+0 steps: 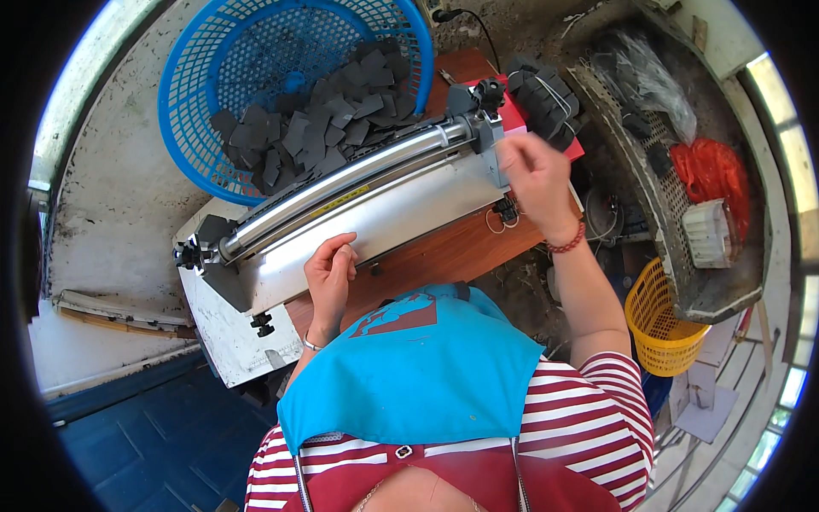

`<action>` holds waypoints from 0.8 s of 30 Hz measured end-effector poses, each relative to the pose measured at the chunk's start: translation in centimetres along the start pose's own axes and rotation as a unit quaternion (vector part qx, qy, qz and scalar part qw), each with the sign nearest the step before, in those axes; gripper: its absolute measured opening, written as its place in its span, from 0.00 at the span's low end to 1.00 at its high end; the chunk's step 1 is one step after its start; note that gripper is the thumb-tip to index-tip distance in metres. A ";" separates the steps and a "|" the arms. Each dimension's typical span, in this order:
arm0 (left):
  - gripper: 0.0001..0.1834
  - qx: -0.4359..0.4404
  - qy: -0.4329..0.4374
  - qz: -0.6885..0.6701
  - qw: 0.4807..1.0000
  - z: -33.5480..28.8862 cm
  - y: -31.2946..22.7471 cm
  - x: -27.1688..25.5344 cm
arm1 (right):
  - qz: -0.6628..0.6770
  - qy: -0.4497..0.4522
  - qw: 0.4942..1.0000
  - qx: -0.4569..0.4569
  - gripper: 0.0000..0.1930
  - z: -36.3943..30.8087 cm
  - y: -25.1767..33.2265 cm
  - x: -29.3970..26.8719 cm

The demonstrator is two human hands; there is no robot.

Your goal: Applying glue to small shoe components using a roller machine and then bundling them with a rubber band.

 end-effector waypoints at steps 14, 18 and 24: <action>0.10 -0.034 0.033 0.029 0.998 -0.7 1.6 7.4 | -0.293 0.042 0.955 0.030 0.42 8.9 -9.5 -8.3; 0.10 -0.050 0.051 0.027 0.997 -0.4 1.1 9.7 | -0.227 -0.004 0.974 0.015 0.39 8.0 -9.1 -9.3; 0.18 -0.086 0.186 -0.005 0.979 0.8 -1.4 14.4 | 0.155 -0.018 0.986 0.060 0.34 4.6 -4.3 -8.8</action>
Point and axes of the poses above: each hand's wrist, its own z-axis towards the middle knuckle, its own x-axis out of the palm, y = z × x, the point moved 8 cm from there along z, towards the middle knuckle, and after that the axes turned 3 degrees about -x, right-handed, at the moved point
